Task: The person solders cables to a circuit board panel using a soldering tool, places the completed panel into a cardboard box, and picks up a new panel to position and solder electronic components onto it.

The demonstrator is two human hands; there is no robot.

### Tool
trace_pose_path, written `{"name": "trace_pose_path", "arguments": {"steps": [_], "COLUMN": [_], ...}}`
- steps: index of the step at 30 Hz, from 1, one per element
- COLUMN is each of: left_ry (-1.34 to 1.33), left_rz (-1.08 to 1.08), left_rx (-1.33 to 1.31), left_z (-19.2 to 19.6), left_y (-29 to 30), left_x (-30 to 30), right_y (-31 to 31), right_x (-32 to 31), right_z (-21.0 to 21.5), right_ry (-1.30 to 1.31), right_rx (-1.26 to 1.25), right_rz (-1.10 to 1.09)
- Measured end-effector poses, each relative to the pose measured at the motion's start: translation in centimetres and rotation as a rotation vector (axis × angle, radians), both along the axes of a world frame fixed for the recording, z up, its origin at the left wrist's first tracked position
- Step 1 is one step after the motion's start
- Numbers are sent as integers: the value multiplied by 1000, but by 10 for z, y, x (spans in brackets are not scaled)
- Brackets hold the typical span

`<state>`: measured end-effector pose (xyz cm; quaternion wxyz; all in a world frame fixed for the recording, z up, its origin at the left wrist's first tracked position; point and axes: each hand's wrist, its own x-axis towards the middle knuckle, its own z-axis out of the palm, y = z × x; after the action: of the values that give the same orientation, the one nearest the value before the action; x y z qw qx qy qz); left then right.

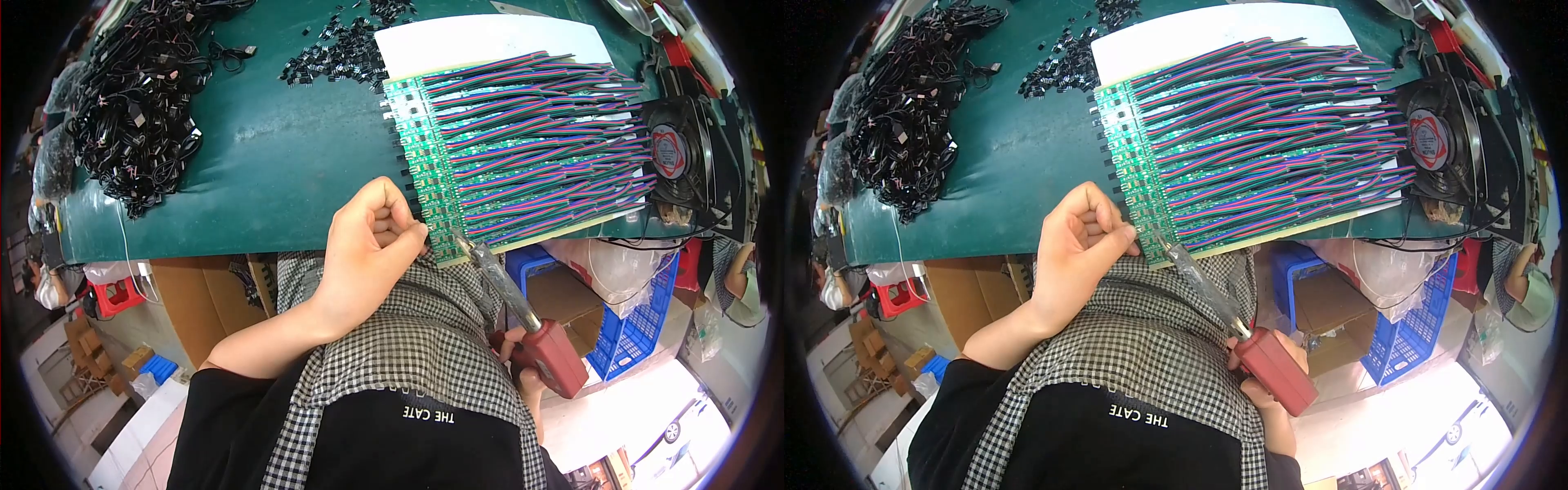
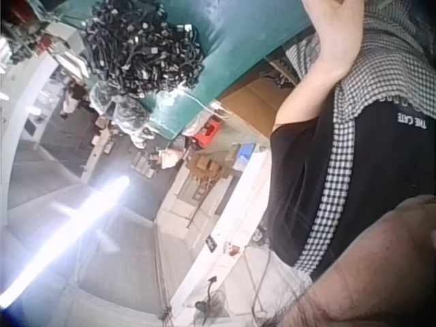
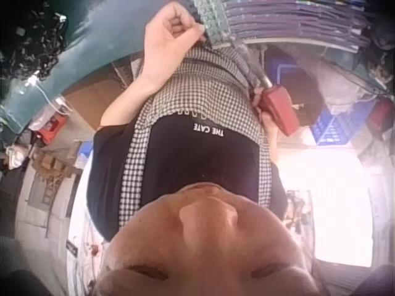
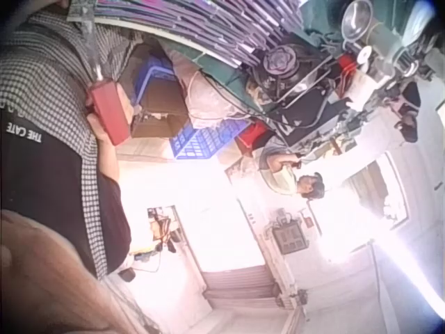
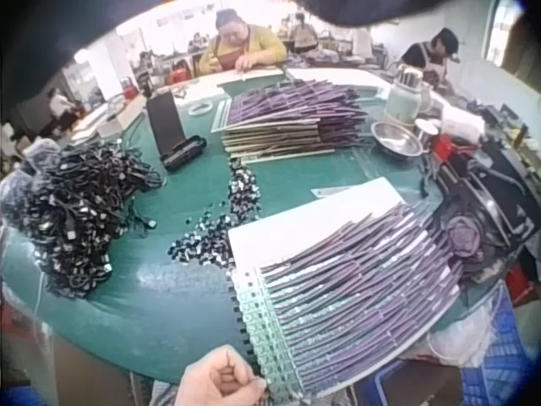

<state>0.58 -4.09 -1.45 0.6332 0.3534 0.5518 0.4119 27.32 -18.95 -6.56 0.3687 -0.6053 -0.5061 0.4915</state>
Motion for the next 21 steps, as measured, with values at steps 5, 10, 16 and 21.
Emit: {"name": "trace_pose_path", "arguments": {"steps": [5,10,16,21], "left_ry": [3,5,-2,-15], "left_rz": [-2,-1,-20,-1], "left_rx": [-6,5,-8,-8], "left_z": [1,-1,-2,-2], "left_y": [1,0,3,3], "left_x": [1,0,-3,-3], "right_y": [-4,0,-1,6], "right_x": [2,-3,-4,0], "right_z": [-10,-12,-9,-11], "right_ry": [-26,-12,-35,-56], "right_rx": [43,42,47,127], "right_rz": [35,-3,-20,73]}}
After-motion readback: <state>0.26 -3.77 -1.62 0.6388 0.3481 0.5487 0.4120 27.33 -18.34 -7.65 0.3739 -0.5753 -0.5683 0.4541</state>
